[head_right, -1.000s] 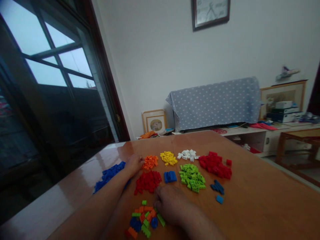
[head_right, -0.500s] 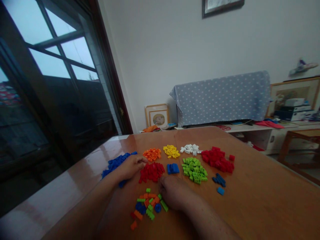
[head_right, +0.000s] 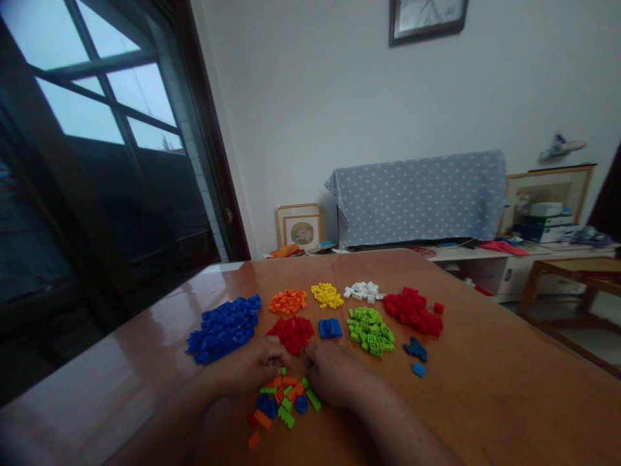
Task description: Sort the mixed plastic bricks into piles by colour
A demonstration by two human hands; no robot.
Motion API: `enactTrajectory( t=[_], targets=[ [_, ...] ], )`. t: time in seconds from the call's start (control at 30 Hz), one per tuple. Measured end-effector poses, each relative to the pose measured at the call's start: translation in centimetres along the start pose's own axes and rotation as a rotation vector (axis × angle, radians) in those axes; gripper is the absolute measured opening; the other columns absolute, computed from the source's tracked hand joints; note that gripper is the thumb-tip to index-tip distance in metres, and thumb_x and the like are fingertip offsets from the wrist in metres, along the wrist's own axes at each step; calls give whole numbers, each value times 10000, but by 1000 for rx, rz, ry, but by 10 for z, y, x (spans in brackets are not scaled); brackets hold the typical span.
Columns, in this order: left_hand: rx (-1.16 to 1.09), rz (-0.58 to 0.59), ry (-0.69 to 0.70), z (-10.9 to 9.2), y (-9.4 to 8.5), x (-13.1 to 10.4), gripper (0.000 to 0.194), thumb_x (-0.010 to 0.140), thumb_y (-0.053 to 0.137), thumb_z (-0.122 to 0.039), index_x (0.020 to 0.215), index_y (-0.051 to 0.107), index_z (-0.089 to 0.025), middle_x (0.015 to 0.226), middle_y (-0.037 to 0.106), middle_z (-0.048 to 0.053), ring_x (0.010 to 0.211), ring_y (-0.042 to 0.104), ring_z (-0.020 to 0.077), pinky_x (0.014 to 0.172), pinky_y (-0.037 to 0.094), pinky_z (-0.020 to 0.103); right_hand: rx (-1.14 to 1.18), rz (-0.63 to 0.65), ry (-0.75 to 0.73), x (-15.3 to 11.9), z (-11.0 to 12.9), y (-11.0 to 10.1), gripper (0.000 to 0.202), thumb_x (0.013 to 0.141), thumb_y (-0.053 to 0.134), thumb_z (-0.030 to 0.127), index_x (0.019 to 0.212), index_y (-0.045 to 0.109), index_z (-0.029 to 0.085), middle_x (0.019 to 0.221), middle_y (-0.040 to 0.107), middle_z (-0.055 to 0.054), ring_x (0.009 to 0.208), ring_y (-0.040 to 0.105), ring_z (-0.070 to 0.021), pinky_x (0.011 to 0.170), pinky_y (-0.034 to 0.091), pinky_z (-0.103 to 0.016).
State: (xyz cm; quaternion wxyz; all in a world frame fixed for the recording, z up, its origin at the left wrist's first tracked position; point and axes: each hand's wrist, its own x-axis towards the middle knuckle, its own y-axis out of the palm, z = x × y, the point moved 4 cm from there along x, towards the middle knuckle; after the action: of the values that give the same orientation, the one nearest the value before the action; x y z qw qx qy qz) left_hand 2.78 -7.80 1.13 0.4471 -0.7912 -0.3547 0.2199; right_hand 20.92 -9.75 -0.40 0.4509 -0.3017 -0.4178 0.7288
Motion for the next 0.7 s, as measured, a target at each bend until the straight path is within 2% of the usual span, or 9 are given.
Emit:
enactTrajectory(
  t=[0.17,0.3,0.5,0.7],
  targets=[
    [-63,-19,-66,8,1,0,256,717,498,-134,856,706,-190,863,655,18,808,577,156,668,405,215,-23,-18,-7,-1,1,-2,148,801,513,182,863,645,212,837,695,-40,724,588,-157,561,283,-229],
    [-218,-75,-136,10,1,1,202,757,515,-196,901,654,-176,799,607,1,707,538,132,579,359,207,-7,-65,-29,1,4,-4,162,828,500,185,878,652,201,841,682,-37,733,569,-152,589,285,-236],
    [-620,-220,-110,12,4,10,236,754,582,-214,982,539,-169,818,599,-8,713,547,115,615,396,209,312,-219,-175,4,18,-7,191,878,508,251,1027,617,201,824,623,1,708,523,-124,592,314,-207],
    [-902,-224,-143,9,12,15,299,725,686,-261,923,478,-177,777,614,-3,706,598,133,632,419,231,491,-253,-207,8,19,-1,154,868,554,274,967,635,188,773,586,20,671,499,-105,545,305,-185]
  ],
)
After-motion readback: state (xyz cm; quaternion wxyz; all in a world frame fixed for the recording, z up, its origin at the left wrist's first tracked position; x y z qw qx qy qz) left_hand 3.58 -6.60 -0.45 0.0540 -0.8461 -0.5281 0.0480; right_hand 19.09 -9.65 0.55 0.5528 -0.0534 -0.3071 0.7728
